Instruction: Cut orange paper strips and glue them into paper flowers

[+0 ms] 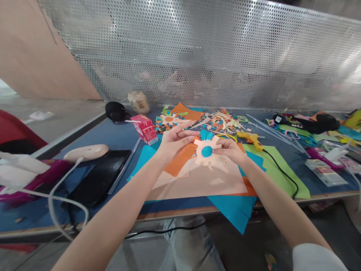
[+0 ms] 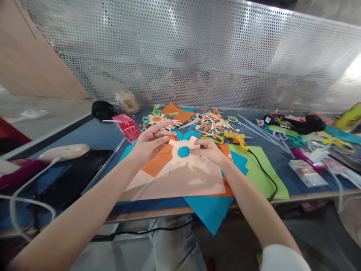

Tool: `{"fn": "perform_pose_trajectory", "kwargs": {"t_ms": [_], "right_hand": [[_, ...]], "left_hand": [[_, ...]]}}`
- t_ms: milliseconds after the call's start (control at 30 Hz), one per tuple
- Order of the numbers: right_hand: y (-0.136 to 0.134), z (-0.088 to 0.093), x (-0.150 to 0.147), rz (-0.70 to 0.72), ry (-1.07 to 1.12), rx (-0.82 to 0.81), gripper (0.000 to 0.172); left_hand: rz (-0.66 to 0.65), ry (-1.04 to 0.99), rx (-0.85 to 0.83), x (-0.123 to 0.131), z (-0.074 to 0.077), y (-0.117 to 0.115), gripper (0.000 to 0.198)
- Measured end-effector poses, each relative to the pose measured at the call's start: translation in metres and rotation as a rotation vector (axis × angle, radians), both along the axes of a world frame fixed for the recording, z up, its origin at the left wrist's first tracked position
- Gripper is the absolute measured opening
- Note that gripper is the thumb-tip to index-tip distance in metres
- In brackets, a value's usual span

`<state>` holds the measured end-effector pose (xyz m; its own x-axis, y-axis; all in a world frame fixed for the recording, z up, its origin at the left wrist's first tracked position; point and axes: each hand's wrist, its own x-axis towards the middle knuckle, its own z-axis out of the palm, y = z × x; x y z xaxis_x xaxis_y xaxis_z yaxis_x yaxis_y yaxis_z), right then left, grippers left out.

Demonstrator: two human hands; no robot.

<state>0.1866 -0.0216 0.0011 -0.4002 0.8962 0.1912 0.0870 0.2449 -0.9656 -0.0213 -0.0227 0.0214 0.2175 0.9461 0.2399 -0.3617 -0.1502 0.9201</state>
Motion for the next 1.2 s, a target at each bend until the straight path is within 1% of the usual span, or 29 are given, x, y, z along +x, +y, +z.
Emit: {"fn": "perform_pose_trajectory", "kwargs": {"t_ms": [233, 367, 567, 700, 833, 1200], "right_hand": [[0.0008, -0.0022, 0.0003, -0.015, 0.009, 0.004, 0.032], [0.0016, -0.0048, 0.0005, -0.018, 0.002, 0.002, 0.031], [0.0016, -0.0050, 0.0000, -0.009, -0.034, 0.054, 0.033], [0.0020, -0.0051, 0.0005, -0.012, -0.074, 0.071, 0.033], [0.0026, -0.0048, 0.0007, -0.016, -0.102, 0.091, 0.033], [0.0046, -0.0077, 0.0025, -0.026, -0.128, 0.105, 0.032]], "left_hand": [[0.034, 0.034, -0.019, -0.0011, -0.0024, 0.0026, 0.049], [-0.015, 0.055, -0.076, -0.0036, -0.0041, 0.0035, 0.049], [-0.038, 0.021, -0.166, -0.0051, -0.0027, 0.0044, 0.048], [-0.052, 0.002, -0.168, -0.0048, -0.0029, 0.0048, 0.045], [-0.034, -0.009, -0.200, -0.0037, -0.0023, 0.0041, 0.043], [-0.013, -0.002, -0.201, -0.0036, -0.0027, 0.0045, 0.044]]}}
